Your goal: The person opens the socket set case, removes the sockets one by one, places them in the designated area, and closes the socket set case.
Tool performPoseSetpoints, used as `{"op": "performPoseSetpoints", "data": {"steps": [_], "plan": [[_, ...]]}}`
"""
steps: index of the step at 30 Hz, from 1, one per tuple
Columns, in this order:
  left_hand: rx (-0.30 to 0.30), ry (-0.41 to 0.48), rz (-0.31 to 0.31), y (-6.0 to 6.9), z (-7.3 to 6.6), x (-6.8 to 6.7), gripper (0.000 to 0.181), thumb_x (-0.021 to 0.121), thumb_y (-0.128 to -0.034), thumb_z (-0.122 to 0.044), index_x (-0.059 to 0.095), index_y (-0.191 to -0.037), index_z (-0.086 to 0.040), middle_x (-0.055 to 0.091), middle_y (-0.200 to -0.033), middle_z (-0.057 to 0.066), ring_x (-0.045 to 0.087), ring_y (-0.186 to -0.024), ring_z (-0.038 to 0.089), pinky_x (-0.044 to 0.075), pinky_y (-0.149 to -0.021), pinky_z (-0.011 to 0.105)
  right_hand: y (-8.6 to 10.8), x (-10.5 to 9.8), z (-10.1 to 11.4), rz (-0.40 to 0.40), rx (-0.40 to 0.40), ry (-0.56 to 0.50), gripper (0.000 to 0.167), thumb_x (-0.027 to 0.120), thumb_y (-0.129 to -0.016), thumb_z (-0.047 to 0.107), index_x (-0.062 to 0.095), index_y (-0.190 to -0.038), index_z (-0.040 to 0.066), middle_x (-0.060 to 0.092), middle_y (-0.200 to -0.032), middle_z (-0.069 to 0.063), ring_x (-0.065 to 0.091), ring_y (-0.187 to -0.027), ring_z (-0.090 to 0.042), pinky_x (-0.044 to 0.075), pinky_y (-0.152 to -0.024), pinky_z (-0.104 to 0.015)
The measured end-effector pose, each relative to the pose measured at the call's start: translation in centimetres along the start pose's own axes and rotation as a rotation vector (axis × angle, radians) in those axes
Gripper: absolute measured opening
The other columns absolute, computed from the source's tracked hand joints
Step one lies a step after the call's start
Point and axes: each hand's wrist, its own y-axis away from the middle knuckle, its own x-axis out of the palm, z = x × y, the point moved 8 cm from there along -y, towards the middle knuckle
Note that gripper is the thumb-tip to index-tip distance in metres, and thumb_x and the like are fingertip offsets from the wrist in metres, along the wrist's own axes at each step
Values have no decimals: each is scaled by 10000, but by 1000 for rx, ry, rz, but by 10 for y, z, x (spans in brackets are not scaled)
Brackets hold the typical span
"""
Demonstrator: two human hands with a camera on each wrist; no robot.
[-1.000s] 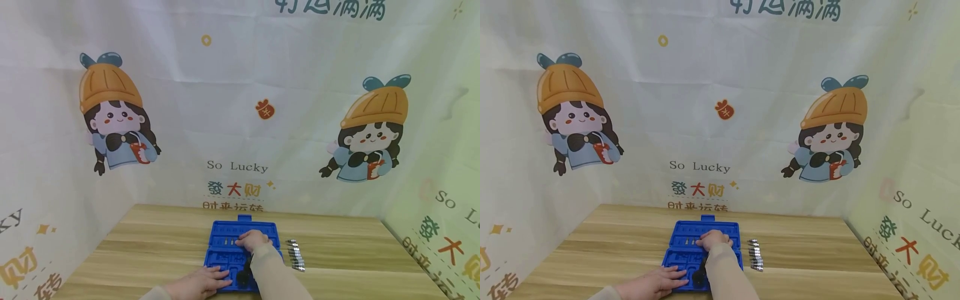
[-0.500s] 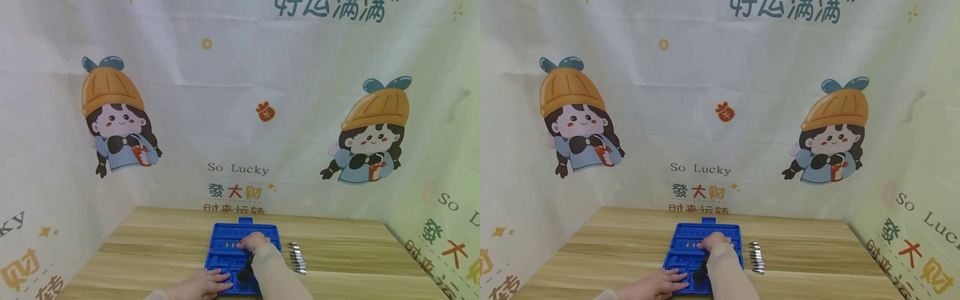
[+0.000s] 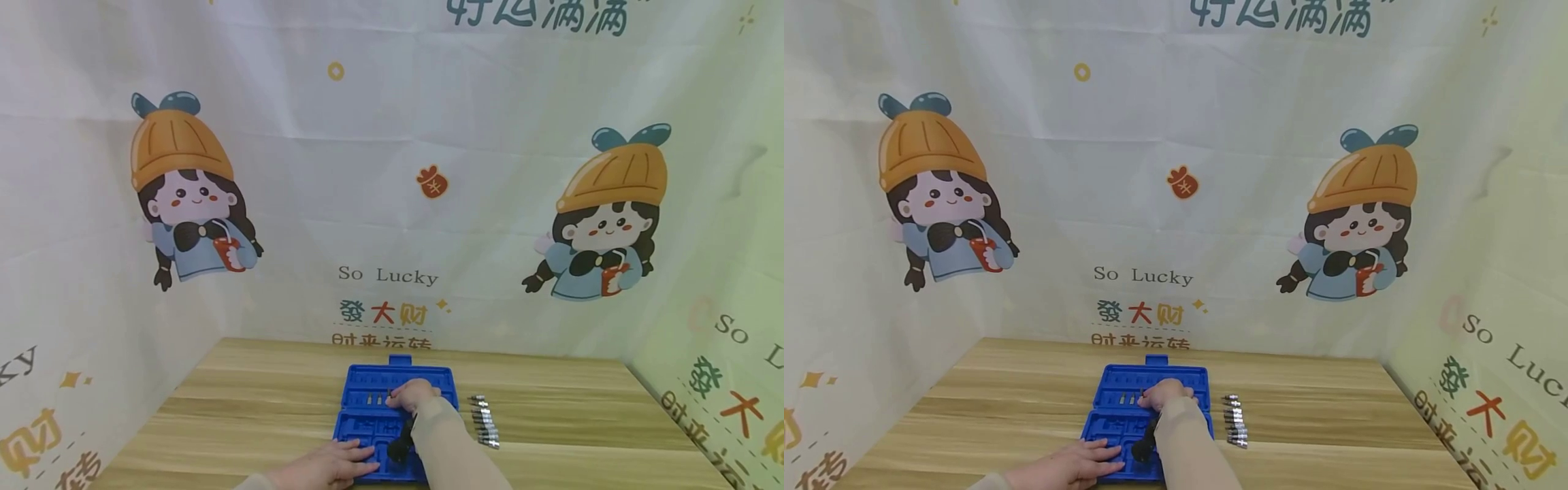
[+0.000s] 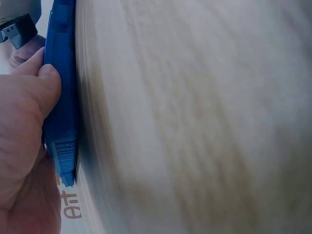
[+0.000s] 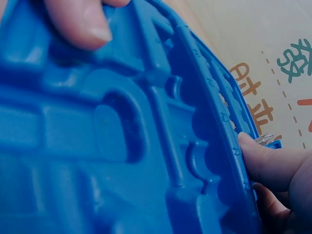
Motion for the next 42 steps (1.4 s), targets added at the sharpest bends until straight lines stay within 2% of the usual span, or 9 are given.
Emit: {"op": "performPoseSetpoints", "data": {"steps": [6,9,15,19,23,28,35,38,42], "plan": [[-6,1,-7,1,0,0,428,453,-1030,-207,454,-1452,-135,430,-1470,135,400,-1334,373,384,-1040,483,4,0,0,-14,11,-16,113,830,-756,174,732,-763,120,429,-1291,-343,264,-1284,-550,211,-1027,-670],[-5,-3,-3,1,0,1,429,450,-1031,-209,451,-1454,-138,429,-1472,135,401,-1334,371,386,-1040,479,4,0,-1,-31,14,-23,109,824,-767,190,732,-769,132,458,-1248,-315,251,-1282,-565,193,-1026,-681],[-4,-8,-6,1,7,5,433,423,-1043,-232,423,-1473,-179,418,-1482,110,398,-1343,343,386,-1045,453,-1,1,-5,-49,6,-104,121,828,-763,216,748,-811,137,438,-1273,-320,175,-1312,-582,170,-1029,-694],[-35,5,4,2,3,1,430,426,-1041,-242,435,-1466,-179,419,-1483,98,390,-1350,336,375,-1054,454,0,-1,-1,-20,-44,-116,158,826,-765,234,762,-850,117,515,-1212,-263,269,-1261,-534,251,-1010,-653],[-49,-2,12,2,0,0,433,436,-1037,-228,435,-1466,-170,416,-1487,97,383,-1354,335,369,-1058,454,0,-1,2,46,-125,-163,241,778,-817,216,745,-984,45,617,-1154,-195,409,-1204,-484,353,-982,-586],[-56,1,15,2,3,3,435,424,-1041,-252,426,-1472,-190,408,-1493,81,374,-1362,328,363,-1062,459,-1,0,1,135,-190,-218,299,701,-886,151,659,-1110,-42,623,-1161,-193,550,-1126,-401,436,-938,-532],[-38,25,-2,0,12,10,443,389,-1050,-297,389,-1487,-233,402,-1496,60,372,-1366,304,360,-1065,457,3,-18,-2,94,-239,-162,252,695,-892,148,658,-1075,-22,631,-1109,-147,593,-1009,-320,468,-866,-500],[-53,9,-9,0,8,7,436,425,-1040,-282,423,-1472,-221,429,-1477,64,394,-1352,309,366,-1059,461,8,-27,-2,90,-262,-150,226,698,-888,139,668,-1049,-16,635,-1090,-135,596,-975,-290,468,-856,-492],[-77,-26,-9,0,4,4,433,477,-1023,-238,458,-1453,-201,454,-1460,65,414,-1339,310,382,-1047,459,16,-38,-2,130,-293,-153,216,685,-899,140,669,-1050,-13,645,-1052,-101,597,-968,-255,464,-872,-486]]}}
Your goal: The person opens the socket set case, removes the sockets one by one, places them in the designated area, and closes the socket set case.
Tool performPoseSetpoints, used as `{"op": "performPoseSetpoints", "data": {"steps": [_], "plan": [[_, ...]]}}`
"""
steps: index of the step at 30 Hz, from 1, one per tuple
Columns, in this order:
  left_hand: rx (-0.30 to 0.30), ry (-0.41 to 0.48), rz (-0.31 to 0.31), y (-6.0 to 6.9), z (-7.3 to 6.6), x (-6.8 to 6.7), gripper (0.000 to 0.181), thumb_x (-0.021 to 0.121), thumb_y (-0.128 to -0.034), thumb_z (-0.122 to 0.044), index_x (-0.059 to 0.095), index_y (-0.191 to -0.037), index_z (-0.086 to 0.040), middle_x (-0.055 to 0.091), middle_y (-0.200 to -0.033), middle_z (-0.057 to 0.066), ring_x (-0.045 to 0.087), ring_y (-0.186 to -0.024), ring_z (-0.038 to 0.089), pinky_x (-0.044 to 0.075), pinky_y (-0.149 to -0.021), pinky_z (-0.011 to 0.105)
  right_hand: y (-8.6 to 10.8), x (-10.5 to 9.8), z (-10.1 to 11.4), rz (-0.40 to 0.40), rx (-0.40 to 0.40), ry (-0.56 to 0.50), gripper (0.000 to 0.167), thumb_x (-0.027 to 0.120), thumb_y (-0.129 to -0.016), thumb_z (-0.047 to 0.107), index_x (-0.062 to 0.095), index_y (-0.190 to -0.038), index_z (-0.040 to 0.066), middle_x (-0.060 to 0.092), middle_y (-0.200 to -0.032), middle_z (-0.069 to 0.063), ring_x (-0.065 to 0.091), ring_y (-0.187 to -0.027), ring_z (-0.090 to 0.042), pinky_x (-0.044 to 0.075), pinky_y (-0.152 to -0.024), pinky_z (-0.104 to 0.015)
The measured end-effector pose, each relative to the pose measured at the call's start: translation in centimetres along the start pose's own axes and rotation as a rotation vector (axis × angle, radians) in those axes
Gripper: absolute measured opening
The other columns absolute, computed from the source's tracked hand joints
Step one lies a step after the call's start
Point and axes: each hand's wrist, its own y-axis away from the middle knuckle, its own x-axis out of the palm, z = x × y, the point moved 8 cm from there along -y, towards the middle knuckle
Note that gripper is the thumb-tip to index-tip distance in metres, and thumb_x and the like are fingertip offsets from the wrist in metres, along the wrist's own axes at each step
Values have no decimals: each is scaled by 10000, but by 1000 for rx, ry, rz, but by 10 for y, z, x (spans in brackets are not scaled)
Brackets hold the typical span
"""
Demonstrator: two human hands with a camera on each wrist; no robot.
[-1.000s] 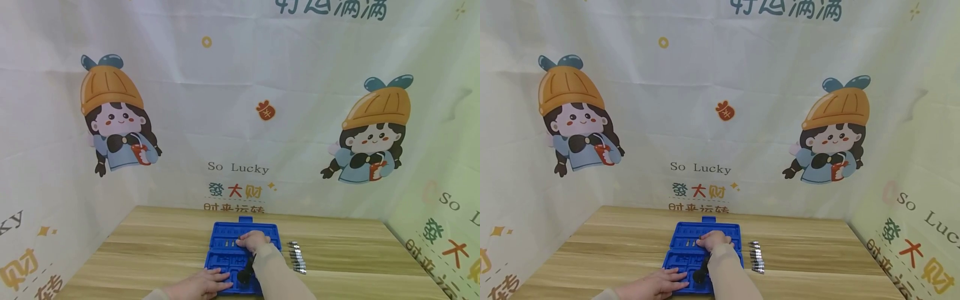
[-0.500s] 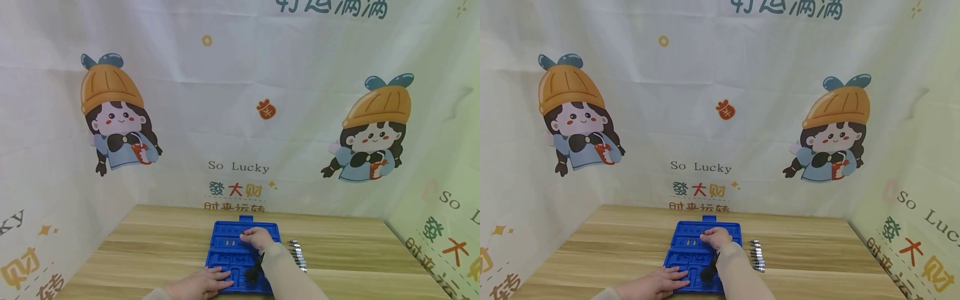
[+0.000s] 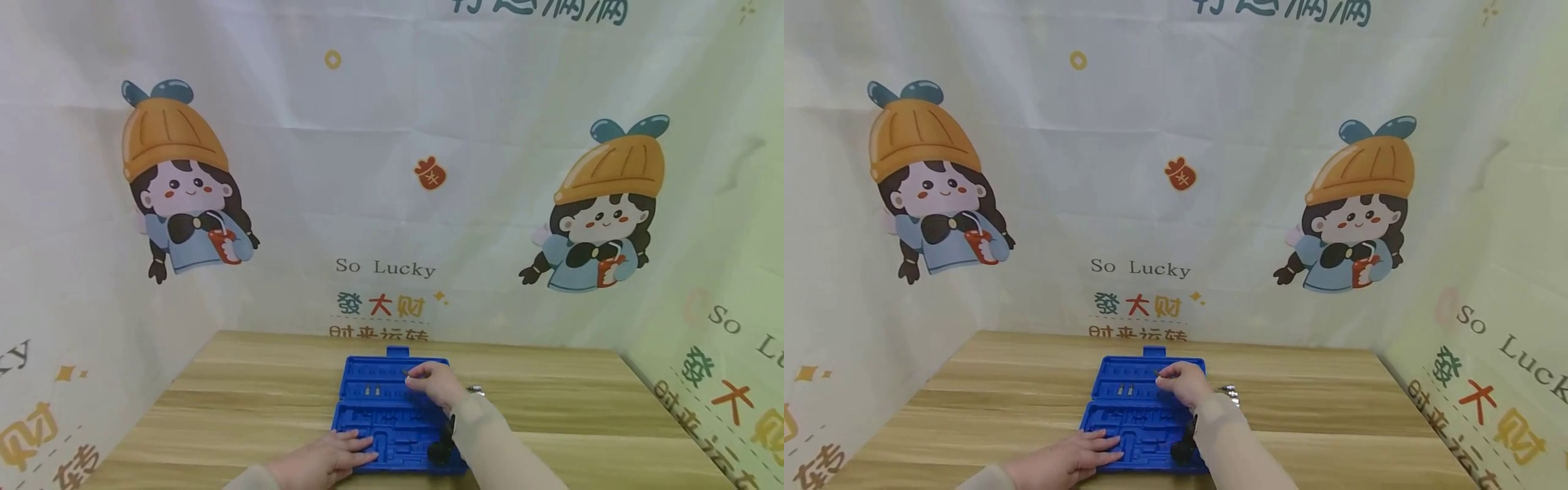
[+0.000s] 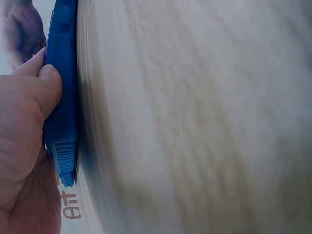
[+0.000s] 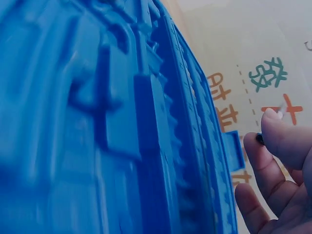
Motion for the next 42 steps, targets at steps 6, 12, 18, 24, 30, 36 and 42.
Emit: {"op": "performPoseSetpoints", "data": {"steps": [6,12,18,24,30,36,42], "plan": [[-27,1,18,0,0,1,440,484,-1019,-225,451,-1457,-215,444,-1468,57,402,-1347,311,374,-1052,466,15,-23,-5,32,-45,24,204,684,-898,133,667,-1038,-16,639,-971,-62,596,-889,-201,485,-824,-451],[-9,12,20,1,-1,2,445,491,-1016,-218,448,-1459,-199,443,-1469,75,398,-1347,318,372,-1055,456,30,-47,-22,51,-26,11,169,678,-902,136,661,-999,-1,638,-934,-45,585,-851,-172,492,-792,-440],[4,41,14,1,3,5,443,455,-1031,-242,422,-1472,-223,426,-1482,65,378,-1360,314,368,-1057,464,45,-69,-38,32,25,21,151,670,-907,127,652,-966,-11,644,-934,-57,592,-863,-183,493,-813,-454],[0,31,0,3,3,3,443,451,-1030,-245,423,-1472,-236,425,-1481,77,383,-1354,333,369,-1045,499,60,-83,-49,7,59,56,108,685,-889,99,651,-924,2,633,-875,-45,574,-822,-176,490,-741,-389],[-67,48,9,3,0,-2,452,499,-1007,-192,454,-1453,-251,428,-1484,41,377,-1362,317,354,-1057,498,74,-92,-57,-9,13,135,94,727,-842,86,665,-859,17,616,-808,-6,532,-764,-159,440,-671,-323],[-90,60,11,2,0,-1,455,501,-1005,-194,455,-1451,-272,420,-1491,16,357,-1377,300,337,-1070,497,84,-96,-67,-80,-10,249,117,778,-778,113,669,-790,71,618,-764,39,515,-720,-139,396,-653,-311],[-91,69,11,1,-1,1,451,492,-1010,-200,452,-1452,-276,415,-1495,6,353,-1380,298,336,-1066,510,93,-98,-72,-123,25,324,148,811,-726,109,664,-747,121,598,-724,64,513,-702,-123,318,-751,-368]]}}
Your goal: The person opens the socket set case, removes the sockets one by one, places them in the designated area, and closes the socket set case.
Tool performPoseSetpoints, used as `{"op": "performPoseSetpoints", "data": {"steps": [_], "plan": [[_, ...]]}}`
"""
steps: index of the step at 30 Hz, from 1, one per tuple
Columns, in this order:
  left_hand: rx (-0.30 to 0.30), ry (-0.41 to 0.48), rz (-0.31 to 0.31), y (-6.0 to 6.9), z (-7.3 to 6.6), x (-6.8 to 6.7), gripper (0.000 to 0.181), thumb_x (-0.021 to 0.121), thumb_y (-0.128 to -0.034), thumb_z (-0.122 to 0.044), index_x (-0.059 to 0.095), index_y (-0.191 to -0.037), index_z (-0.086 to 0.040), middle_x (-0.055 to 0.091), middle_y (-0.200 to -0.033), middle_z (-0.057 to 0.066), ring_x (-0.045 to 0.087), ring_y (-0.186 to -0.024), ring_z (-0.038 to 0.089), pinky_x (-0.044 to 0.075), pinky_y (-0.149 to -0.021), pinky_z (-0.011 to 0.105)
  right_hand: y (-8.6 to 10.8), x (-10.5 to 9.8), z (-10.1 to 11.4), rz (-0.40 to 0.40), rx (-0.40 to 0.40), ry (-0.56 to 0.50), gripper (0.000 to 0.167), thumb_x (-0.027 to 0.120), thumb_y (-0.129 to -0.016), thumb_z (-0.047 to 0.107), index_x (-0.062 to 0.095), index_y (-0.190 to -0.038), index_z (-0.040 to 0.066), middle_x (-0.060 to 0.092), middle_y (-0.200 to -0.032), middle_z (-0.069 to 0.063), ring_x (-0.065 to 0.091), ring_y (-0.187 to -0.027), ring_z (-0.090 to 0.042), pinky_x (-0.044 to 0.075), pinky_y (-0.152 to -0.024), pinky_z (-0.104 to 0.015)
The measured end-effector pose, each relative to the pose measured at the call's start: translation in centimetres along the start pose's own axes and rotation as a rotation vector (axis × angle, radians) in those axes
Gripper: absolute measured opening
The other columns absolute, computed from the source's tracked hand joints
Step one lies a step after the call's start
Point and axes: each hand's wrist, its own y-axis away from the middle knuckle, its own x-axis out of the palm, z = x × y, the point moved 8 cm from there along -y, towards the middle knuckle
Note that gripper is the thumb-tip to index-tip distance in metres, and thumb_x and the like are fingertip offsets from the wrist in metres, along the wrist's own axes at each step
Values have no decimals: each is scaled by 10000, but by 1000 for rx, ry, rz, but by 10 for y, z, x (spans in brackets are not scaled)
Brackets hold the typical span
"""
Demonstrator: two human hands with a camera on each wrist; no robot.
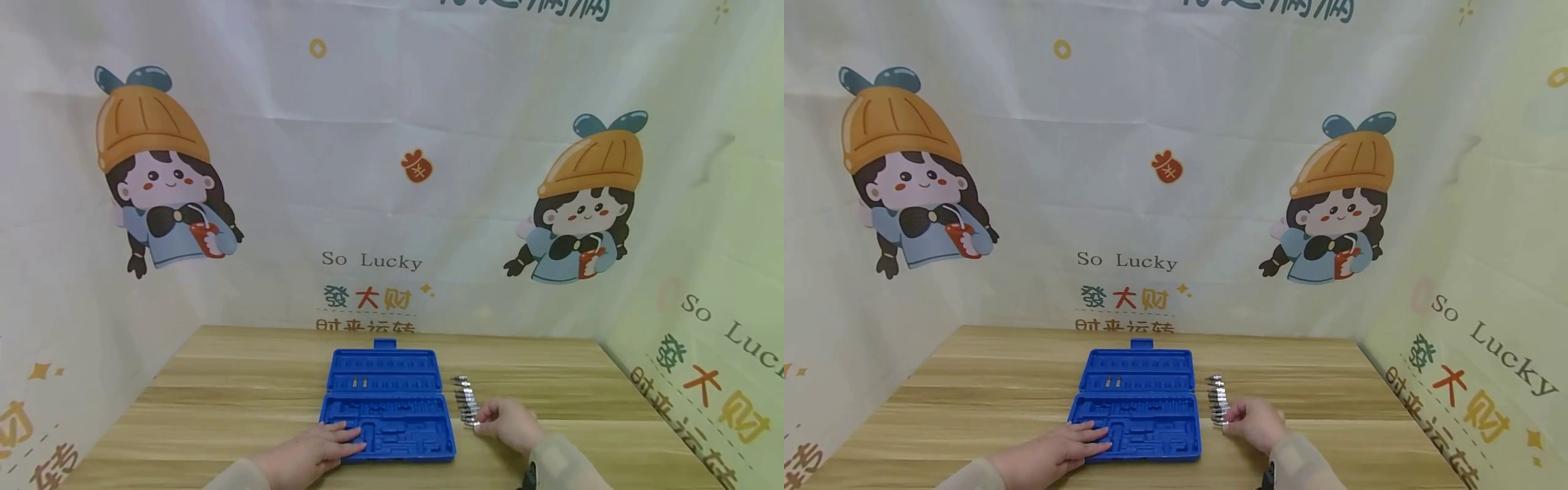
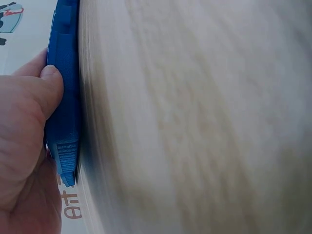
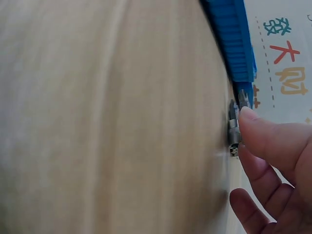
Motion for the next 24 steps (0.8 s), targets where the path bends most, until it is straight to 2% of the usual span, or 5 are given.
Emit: {"op": "performPoseSetpoints", "data": {"steps": [7,12,18,22,24], "plan": [[-21,6,6,1,2,0,450,487,-1013,-205,448,-1453,-285,407,-1499,-4,342,-1387,286,328,-1071,511,1,1,4,-10,-30,35,158,819,-714,99,663,-735,120,593,-693,68,515,-677,-116,305,-744,-371],[-23,14,10,1,1,-1,447,485,-1013,-210,449,-1453,-283,408,-1499,2,343,-1387,290,326,-1072,512,3,1,7,-18,-15,22,186,823,-690,60,646,-721,108,586,-670,59,517,-654,-122,307,-716,-344],[-21,10,8,2,-1,-1,450,483,-1014,-214,443,-1456,-284,404,-1501,-4,338,-1390,286,324,-1077,503,2,-1,6,-38,2,68,246,844,-651,74,615,-713,140,581,-672,77,517,-656,-105,306,-755,-395],[-11,-3,6,1,-1,-2,451,483,-1014,-214,441,-1458,-283,406,-1499,-2,346,-1384,291,336,-1068,506,0,-1,4,-21,7,74,259,849,-645,71,610,-722,136,581,-685,72,517,-664,-108,304,-759,-396],[-12,-5,10,1,-1,-1,453,483,-1014,-219,437,-1459,-289,404,-1500,-7,347,-1385,285,338,-1069,498,-1,0,4,2,4,55,258,846,-646,54,612,-736,112,582,-697,56,519,-668,-115,339,-735,-366]]}}
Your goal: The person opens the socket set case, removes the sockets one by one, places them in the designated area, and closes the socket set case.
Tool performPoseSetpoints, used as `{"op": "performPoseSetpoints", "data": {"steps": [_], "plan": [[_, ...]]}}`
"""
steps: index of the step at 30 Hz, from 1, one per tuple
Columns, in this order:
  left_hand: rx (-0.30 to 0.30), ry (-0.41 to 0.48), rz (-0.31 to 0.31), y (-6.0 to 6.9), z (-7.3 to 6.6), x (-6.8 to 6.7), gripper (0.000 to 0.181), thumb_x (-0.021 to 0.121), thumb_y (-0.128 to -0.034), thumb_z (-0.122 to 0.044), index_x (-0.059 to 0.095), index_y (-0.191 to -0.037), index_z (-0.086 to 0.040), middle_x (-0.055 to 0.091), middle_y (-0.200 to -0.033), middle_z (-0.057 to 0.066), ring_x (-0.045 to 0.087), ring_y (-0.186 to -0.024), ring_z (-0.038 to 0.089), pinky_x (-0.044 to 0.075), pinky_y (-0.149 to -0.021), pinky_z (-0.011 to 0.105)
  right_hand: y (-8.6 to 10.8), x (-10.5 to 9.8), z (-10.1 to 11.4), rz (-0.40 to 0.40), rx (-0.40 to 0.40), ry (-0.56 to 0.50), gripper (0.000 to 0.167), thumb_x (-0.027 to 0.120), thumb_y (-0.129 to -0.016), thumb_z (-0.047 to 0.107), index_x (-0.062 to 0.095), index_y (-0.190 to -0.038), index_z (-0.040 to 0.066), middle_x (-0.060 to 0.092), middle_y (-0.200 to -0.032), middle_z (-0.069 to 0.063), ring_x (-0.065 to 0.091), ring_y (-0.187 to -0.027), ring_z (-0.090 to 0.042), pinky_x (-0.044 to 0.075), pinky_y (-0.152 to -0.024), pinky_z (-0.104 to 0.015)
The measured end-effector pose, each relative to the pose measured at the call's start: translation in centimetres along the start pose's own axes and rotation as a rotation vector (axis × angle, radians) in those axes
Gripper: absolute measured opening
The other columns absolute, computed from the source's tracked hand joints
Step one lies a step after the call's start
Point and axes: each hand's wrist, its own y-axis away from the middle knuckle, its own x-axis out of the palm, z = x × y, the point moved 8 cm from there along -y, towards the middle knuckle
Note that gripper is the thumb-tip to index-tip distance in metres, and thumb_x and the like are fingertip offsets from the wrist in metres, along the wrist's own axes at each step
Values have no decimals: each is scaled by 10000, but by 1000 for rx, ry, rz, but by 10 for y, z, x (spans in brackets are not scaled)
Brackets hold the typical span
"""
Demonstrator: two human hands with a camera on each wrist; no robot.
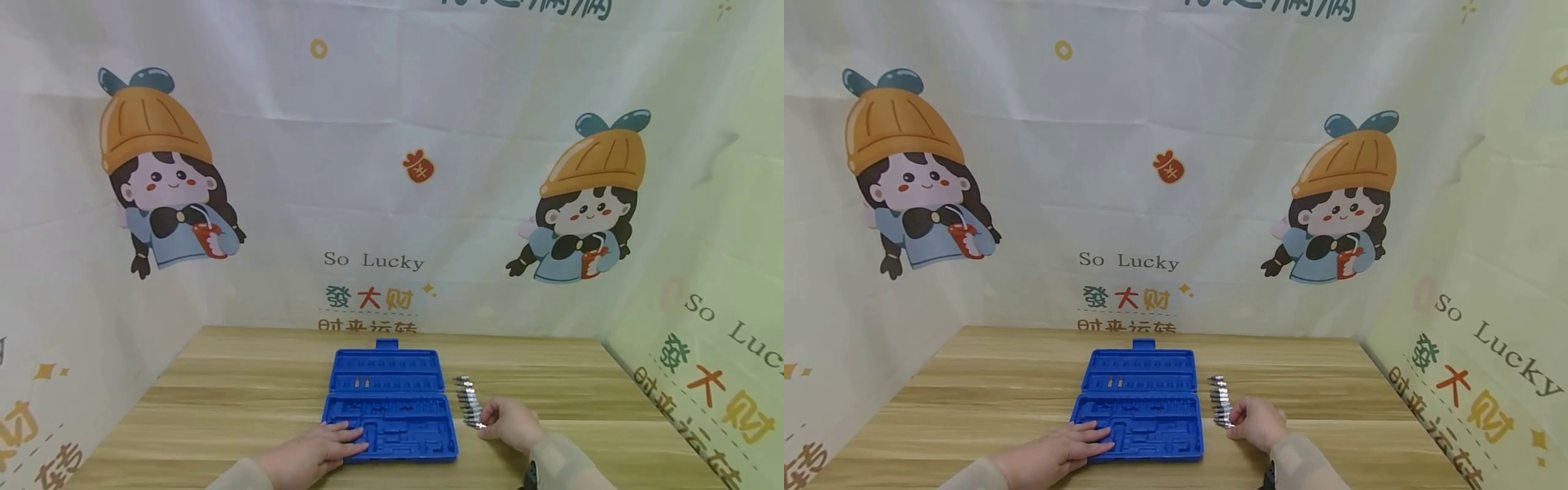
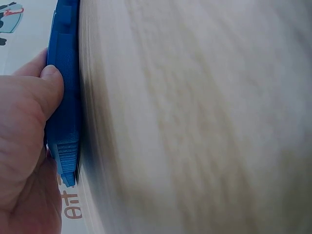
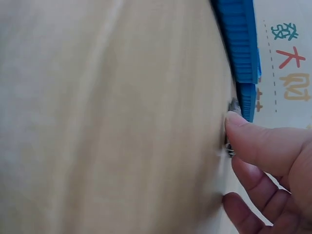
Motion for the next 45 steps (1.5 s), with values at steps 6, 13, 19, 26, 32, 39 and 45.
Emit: {"op": "performPoseSetpoints", "data": {"steps": [6,13,19,26,32,39,45], "plan": [[25,-22,-7,-1,0,-1,455,491,-1010,-204,443,-1459,-264,413,-1495,23,366,-1371,303,352,-1061,490,-7,-2,14,87,-23,-111,219,794,-696,-5,605,-802,27,581,-737,-7,524,-687,-151,432,-617,-290],[74,-53,-27,0,-2,-2,440,482,-1016,-213,453,-1455,-222,437,-1476,74,390,-1351,327,370,-1050,485,-29,-2,58,164,-67,-106,140,742,-807,35,611,-857,31,583,-792,-24,542,-733,-177,463,-648,-333],[67,-54,-26,0,-3,-3,431,477,-1019,-228,462,-1450,-217,446,-1468,74,396,-1349,319,378,-1047,469,-52,8,107,188,-142,-78,129,741,-832,88,640,-899,41,612,-846,-11,557,-772,-164,482,-682,-354],[59,-46,-48,1,-3,-4,432,481,-1017,-228,463,-1449,-242,447,-1469,58,398,-1349,311,380,-1040,488,-75,25,140,188,-115,-136,181,736,-851,130,657,-982,32,628,-925,-25,584,-868,-188,493,-798,-418],[72,-39,-40,0,2,-1,434,461,-1025,-266,443,-1459,-261,433,-1479,41,383,-1361,300,376,-1043,493,-88,43,155,162,-97,-237,137,730,-860,123,664,-952,45,632,-945,-44,583,-873,-196,487,-809,-424],[128,-25,-48,-8,35,23,448,380,-1044,-344,347,-1490,-350,368,-1518,-27,334,-1395,244,371,-1051,477,-96,72,150,131,-51,-346,199,710,-882,142,674,-1031,15,634,-999,-65,591,-923,-223,486,-837,-442],[107,-33,-35,-5,24,16,445,393,-1039,-348,381,-1483,-320,395,-1504,-13,351,-1386,249,369,-1057,461,-96,102,129,79,27,-375,183,725,-867,144,686,-1001,26,651,-971,-68,597,-924,-254,409,-927,-524]]}}
